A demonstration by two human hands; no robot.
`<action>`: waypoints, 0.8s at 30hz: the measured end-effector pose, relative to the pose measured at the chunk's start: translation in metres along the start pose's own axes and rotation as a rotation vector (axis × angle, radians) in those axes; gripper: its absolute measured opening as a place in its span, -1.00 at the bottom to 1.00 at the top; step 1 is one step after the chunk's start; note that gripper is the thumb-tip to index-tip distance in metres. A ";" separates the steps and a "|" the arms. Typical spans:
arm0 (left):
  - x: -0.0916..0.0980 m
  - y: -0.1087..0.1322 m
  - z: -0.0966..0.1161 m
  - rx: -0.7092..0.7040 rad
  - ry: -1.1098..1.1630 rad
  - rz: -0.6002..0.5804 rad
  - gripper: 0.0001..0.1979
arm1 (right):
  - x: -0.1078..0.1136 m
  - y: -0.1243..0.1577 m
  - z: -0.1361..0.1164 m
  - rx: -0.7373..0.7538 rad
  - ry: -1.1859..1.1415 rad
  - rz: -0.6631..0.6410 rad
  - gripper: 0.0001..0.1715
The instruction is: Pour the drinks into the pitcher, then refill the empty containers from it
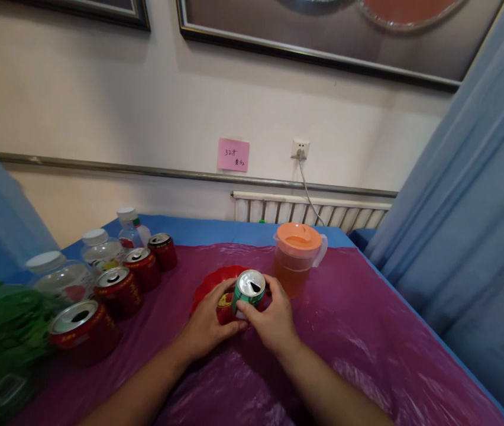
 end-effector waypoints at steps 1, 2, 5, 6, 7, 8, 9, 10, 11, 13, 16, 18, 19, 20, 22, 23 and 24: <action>0.000 0.000 0.000 -0.004 0.001 -0.006 -0.16 | 0.001 0.001 0.000 -0.008 0.001 0.000 -0.42; -0.001 0.000 -0.001 -0.006 0.000 -0.013 -0.16 | 0.003 0.002 0.001 -0.017 0.004 0.001 -0.42; -0.001 0.001 -0.002 0.005 -0.020 -0.030 -0.13 | 0.007 0.005 0.002 -0.039 0.008 -0.018 -0.42; -0.002 0.001 -0.003 0.008 -0.026 -0.035 -0.13 | 0.009 0.006 0.003 -0.045 0.009 -0.025 -0.42; -0.002 0.002 -0.004 0.009 -0.029 -0.040 -0.12 | 0.011 0.006 0.004 -0.051 0.010 -0.030 -0.41; -0.002 0.002 -0.005 0.007 -0.029 -0.042 -0.11 | 0.013 0.007 0.005 -0.056 0.012 -0.030 -0.41; -0.002 0.002 -0.007 0.005 -0.029 -0.044 -0.11 | 0.015 0.008 0.006 -0.059 0.013 -0.028 -0.41; -0.002 0.002 -0.008 0.004 -0.028 -0.047 -0.10 | 0.018 0.008 0.007 -0.061 0.017 -0.025 -0.41; -0.002 0.002 -0.009 0.005 -0.029 -0.052 -0.09 | 0.021 0.008 0.008 -0.060 0.022 -0.020 -0.41; -0.002 0.001 -0.011 0.011 -0.039 -0.065 -0.10 | 0.028 0.008 0.009 -0.048 0.038 -0.007 -0.41; -0.002 0.000 -0.010 0.016 -0.058 -0.079 -0.11 | 0.039 0.008 0.010 -0.010 0.065 0.017 -0.39; -0.001 -0.001 -0.007 0.013 -0.069 -0.074 -0.11 | 0.046 0.009 0.011 0.019 0.077 0.033 -0.37; -0.001 -0.002 -0.006 0.010 -0.072 -0.072 -0.12 | 0.049 0.010 0.012 0.029 0.082 0.040 -0.37; 0.000 -0.002 -0.004 0.007 -0.074 -0.070 -0.12 | 0.051 0.010 0.012 0.034 0.086 0.048 -0.38; 0.000 -0.003 -0.002 0.008 -0.080 -0.067 -0.14 | 0.054 0.011 0.014 0.034 0.089 0.055 -0.38; 0.000 -0.003 -0.001 0.011 -0.085 -0.067 -0.14 | 0.055 0.012 0.015 0.030 0.090 0.054 -0.38; 0.001 -0.003 0.000 0.014 -0.089 -0.066 -0.15 | 0.057 0.013 0.016 0.025 0.091 0.052 -0.38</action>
Point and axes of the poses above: each hand's wrist, its own y-axis away from the middle knuckle, its own x-axis out of the back of the hand, z = x × y, the point moved 2 cm from there along -y, towards the middle knuckle, and after that the axes turned 6 degrees about z, right-handed, at the moved point
